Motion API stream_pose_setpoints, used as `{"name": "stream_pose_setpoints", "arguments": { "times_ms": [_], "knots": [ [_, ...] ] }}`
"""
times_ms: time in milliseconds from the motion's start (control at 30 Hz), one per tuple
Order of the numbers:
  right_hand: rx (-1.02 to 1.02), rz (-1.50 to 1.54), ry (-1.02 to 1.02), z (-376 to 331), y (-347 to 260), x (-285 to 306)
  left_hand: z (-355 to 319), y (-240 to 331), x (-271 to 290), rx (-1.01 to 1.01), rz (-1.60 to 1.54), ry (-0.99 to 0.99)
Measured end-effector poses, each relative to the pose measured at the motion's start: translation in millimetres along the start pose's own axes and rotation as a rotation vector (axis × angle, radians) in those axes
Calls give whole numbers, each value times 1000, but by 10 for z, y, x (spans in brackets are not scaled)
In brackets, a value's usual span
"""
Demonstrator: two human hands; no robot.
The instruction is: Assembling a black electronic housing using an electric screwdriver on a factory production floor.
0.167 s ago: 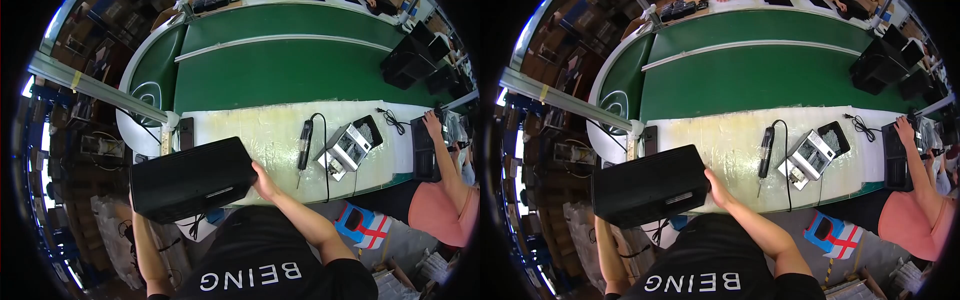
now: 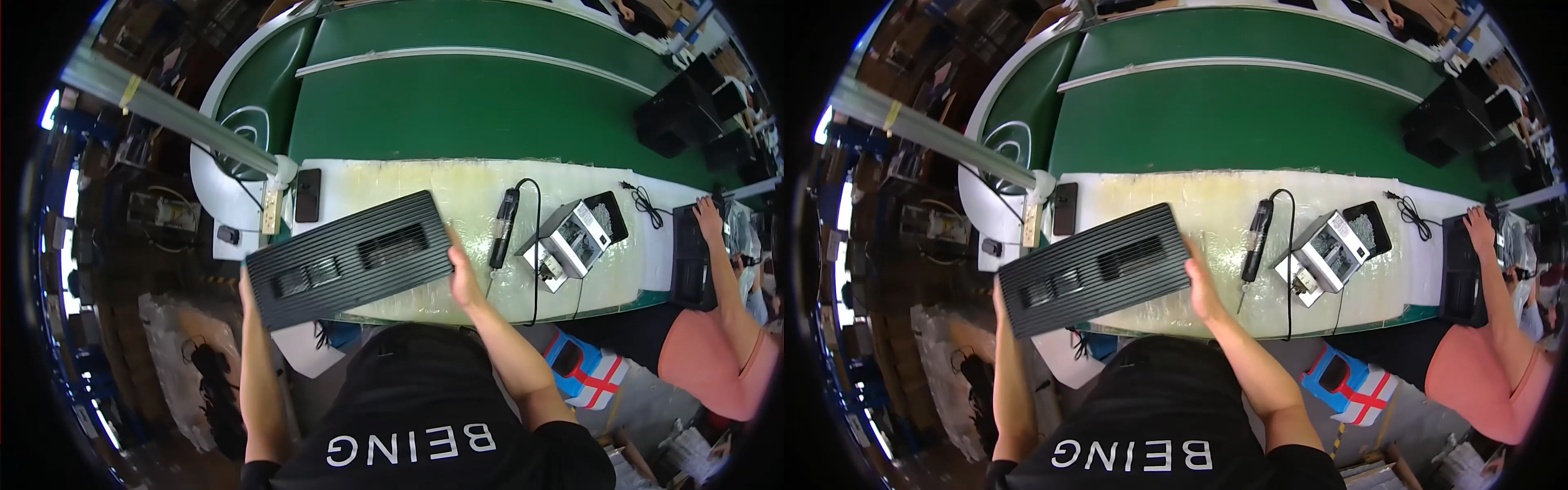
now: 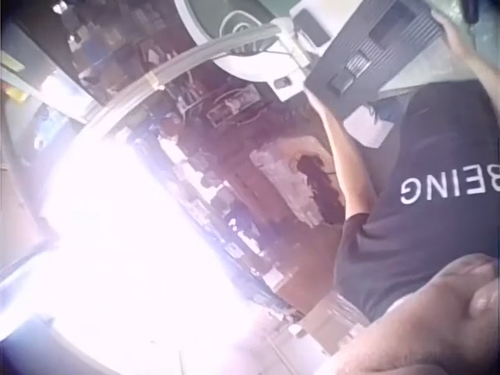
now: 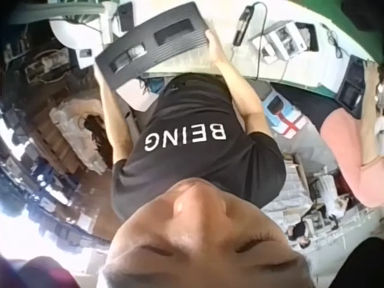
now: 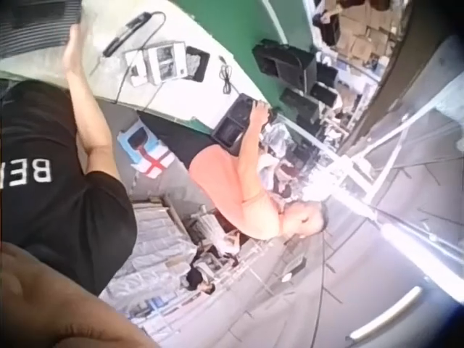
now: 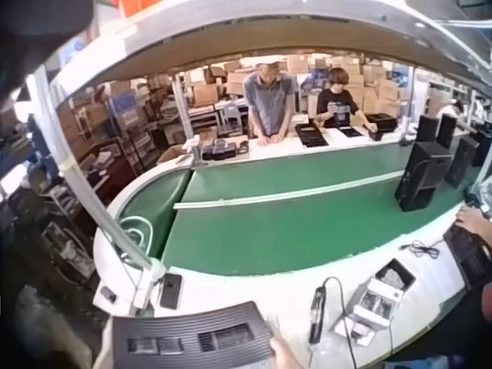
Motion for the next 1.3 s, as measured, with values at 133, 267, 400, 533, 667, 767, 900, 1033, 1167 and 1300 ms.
{"name": "stream_pose_setpoints", "arguments": {
  "times_ms": [133, 267, 400, 533, 667, 767, 900, 1033, 1167, 1300],
  "knots": [
    [65, 12, 38, 10, 131, 315, 278, -589, -395, 12, -220, -311],
    [56, -10, 65, -178, 295, 431, 282, -604, -475, 91, -158, -384],
    [-185, -635, 598, 217, 50, 875, 448, -193, -307, -435, 833, -149],
    [-110, -1228, 888, 722, 323, 1146, -346, 513, -1342, -871, 941, -143],
    [-290, -1206, 872, 828, 369, 1338, -1071, 364, -2287, -1224, 1083, -1140],
    [-109, -1152, 819, 586, 19, 1063, -1229, 194, -2658, -1279, 1151, -1306],
    [8, -673, 964, -318, -715, 783, -1237, 12, -2868, -1287, 1174, -1349],
    [485, -170, 1035, -1057, -967, 1018, -1282, -77, -2918, -1317, 1164, -1370],
    [729, -283, 1046, -1374, -1157, 1057, -1274, -89, -2972, -1340, 1151, -1381],
    [872, -403, 948, -1311, -1161, 980, -1256, -127, -2991, -1338, 1111, -1375]
  ]
}}
Point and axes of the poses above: each hand's wrist, its own z-axis towards the middle knuckle, its own x-axis out of the back of the hand, y = z × x, the point moved 1 cm from there along z, towards the middle knuckle, and after that the axes turned 7 degrees about -x, right-handed, at the moved point
